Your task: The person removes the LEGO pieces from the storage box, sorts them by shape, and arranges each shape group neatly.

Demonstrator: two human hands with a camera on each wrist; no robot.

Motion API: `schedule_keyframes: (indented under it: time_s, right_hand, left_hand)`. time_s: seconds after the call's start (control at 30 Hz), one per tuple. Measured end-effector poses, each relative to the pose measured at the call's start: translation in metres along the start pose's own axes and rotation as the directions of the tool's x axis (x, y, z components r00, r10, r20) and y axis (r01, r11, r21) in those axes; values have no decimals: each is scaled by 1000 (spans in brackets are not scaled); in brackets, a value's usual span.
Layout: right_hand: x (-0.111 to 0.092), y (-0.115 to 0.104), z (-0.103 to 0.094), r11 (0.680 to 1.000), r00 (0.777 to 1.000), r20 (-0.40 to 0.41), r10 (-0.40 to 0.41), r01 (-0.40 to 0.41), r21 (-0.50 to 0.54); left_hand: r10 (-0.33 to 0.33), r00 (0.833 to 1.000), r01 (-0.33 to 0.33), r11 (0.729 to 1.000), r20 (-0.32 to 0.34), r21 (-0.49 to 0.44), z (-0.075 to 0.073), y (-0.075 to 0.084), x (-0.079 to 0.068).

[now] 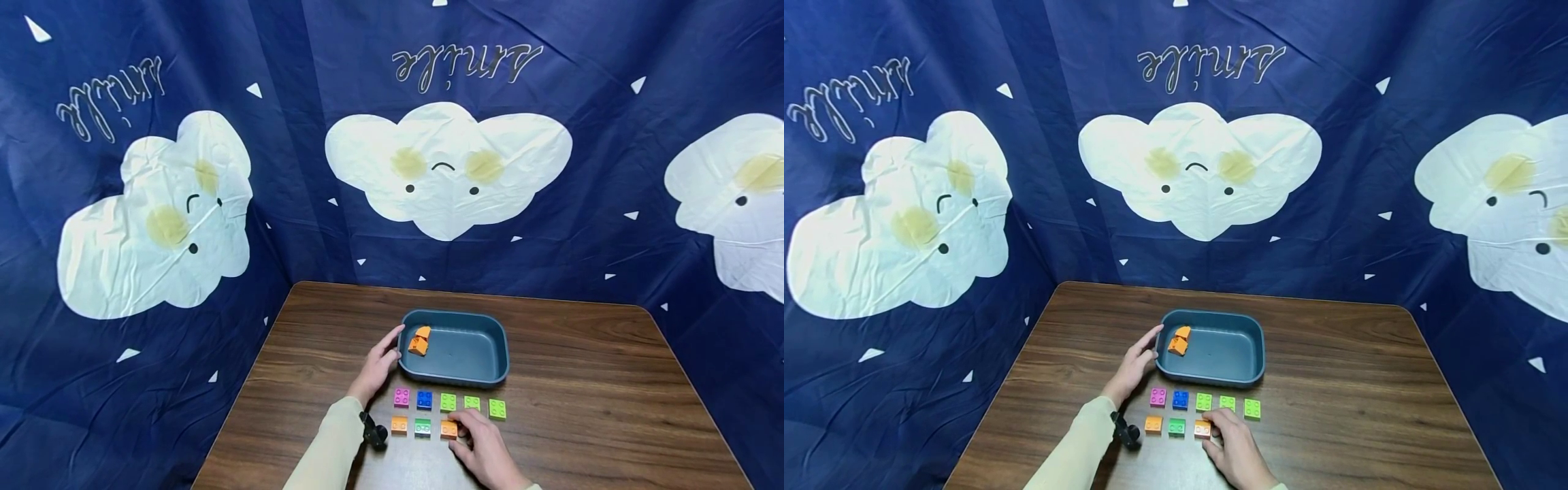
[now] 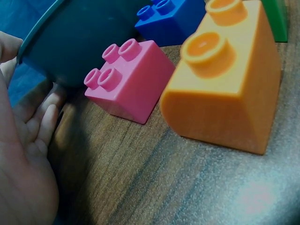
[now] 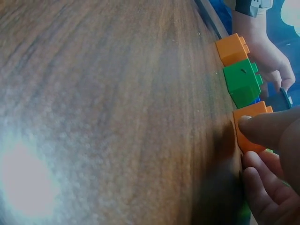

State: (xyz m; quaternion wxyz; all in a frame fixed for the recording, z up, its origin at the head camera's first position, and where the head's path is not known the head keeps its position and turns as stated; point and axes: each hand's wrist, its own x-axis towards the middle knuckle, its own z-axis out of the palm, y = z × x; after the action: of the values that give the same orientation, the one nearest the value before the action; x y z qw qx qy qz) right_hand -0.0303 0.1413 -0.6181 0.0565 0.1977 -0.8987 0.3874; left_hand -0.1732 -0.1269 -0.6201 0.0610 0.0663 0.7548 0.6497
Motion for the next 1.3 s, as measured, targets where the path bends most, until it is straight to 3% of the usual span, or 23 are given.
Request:
schedule_keyframes:
  time_s: [0.53,0.77,1.07,1.3]
  right_hand:
    - [2,-12,-19,1000,999,37,-2,1,7]
    - [8,-27,-33,999,999,-24,-27,26,-34]
    - [36,-26,-56,989,975,-192,-107,85,-122]
    - [63,-15,-70,990,984,-174,-39,15,-137]
  left_hand:
    - [-31,999,30,999,18,28,-1,1,-1]
    - [-42,999,42,999,22,16,-1,1,-1]
    - [-37,999,37,999,15,23,-1,2,-1]
    - [-17,1000,16,1000,17,6,-1,-2,-1]
